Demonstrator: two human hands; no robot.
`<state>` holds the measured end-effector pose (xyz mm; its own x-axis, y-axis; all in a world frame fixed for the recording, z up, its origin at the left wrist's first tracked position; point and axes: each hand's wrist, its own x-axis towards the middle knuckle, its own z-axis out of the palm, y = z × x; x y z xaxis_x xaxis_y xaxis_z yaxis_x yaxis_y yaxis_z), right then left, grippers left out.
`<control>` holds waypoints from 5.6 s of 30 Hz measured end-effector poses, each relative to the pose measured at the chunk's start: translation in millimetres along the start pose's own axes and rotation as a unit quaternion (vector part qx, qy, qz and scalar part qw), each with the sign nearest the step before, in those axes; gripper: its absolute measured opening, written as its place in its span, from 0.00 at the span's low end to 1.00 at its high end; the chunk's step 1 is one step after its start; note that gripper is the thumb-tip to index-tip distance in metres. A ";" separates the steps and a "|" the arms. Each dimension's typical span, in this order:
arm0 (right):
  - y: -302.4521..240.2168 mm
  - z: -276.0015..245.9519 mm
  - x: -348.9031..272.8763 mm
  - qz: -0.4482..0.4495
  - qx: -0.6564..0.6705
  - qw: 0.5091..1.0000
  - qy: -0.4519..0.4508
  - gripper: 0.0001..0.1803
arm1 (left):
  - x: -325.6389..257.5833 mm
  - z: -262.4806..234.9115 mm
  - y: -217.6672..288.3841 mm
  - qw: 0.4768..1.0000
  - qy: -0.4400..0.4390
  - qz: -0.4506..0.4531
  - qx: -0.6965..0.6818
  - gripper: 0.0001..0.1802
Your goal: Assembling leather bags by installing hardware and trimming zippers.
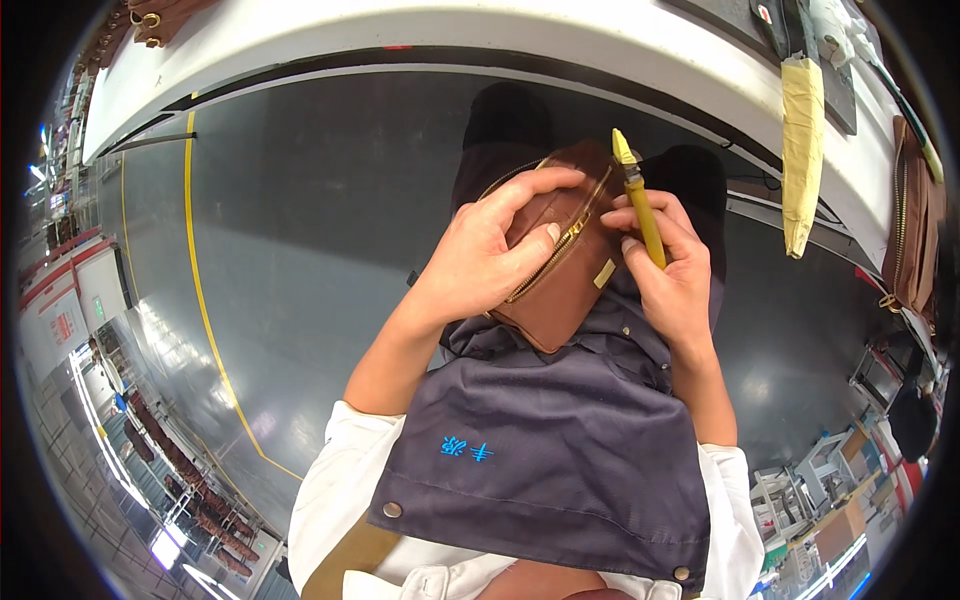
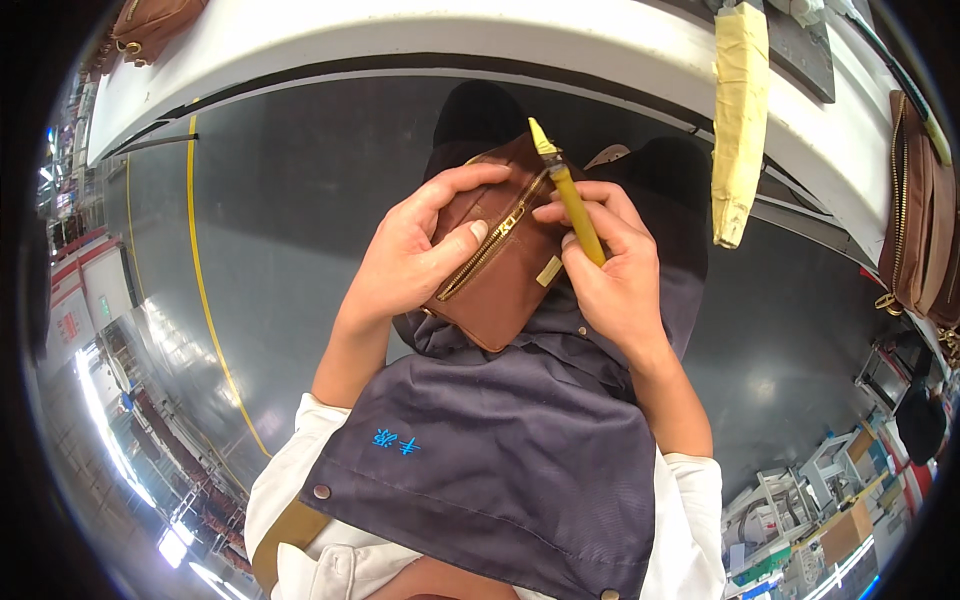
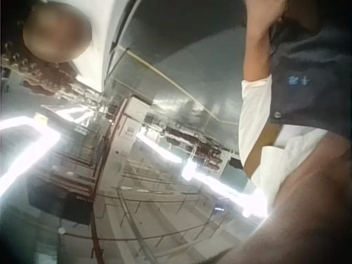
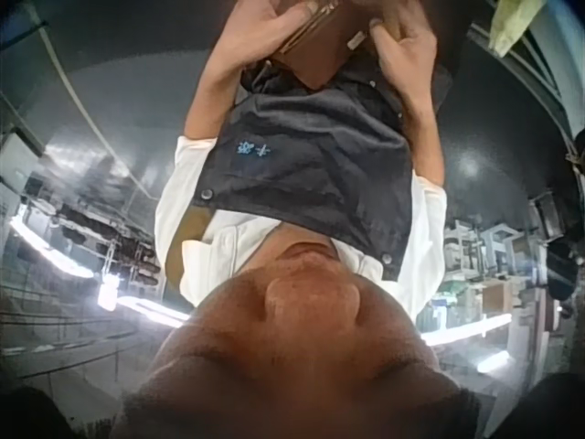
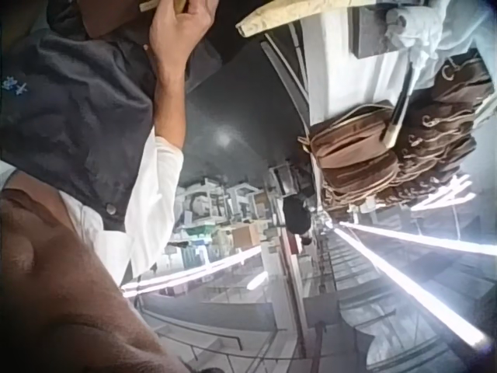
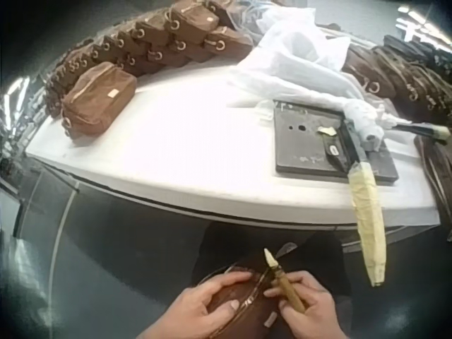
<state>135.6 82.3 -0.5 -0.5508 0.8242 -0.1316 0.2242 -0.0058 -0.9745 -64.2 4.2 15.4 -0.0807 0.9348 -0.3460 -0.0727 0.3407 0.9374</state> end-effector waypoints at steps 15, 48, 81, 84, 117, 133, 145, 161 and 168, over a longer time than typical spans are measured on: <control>-1.7 6.0 -0.3 0.019 -0.021 0.999 -0.020 0.18 | 4.6 2.3 -2.2 1.000 -0.007 0.006 0.029 0.23; 1.5 16.5 1.9 0.049 -0.007 0.999 0.006 0.18 | 2.0 -0.5 0.3 0.999 0.007 -0.001 0.034 0.21; 47.7 21.0 3.5 0.073 -0.048 0.996 0.030 0.08 | 13.8 -11.8 7.9 0.996 -0.040 -0.072 0.035 0.21; 53.5 21.7 2.4 0.050 -0.071 0.996 0.023 0.08 | 14.4 -17.1 -8.9 0.995 -0.010 -0.097 0.014 0.21; 33.7 -0.3 6.9 0.169 0.059 0.984 0.014 0.14 | 10.4 -11.7 0.9 0.994 -0.036 -0.035 0.097 0.23; 67.0 -6.2 -5.2 0.263 0.186 0.947 -0.008 0.13 | -82.3 -84.3 172.6 0.876 0.246 0.313 0.272 0.28; -97.6 -2.8 5.6 -0.237 -0.100 0.964 -0.068 0.13 | -55.3 -55.7 179.5 0.802 0.378 0.394 0.241 0.23; -152.4 56.1 106.6 -0.456 -0.216 0.853 0.134 0.18 | -79.5 -61.2 116.8 0.756 0.415 0.407 0.302 0.25; -155.3 74.7 85.3 -0.429 -0.115 0.887 -0.128 0.24 | -78.7 -58.0 104.6 0.722 0.385 0.440 0.371 0.27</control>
<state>-6.2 111.2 126.1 -0.7565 0.3133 0.5741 -0.2239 0.7007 -0.6774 -123.1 -39.6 138.4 -0.3214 0.5862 0.7436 0.8721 -0.1227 0.4737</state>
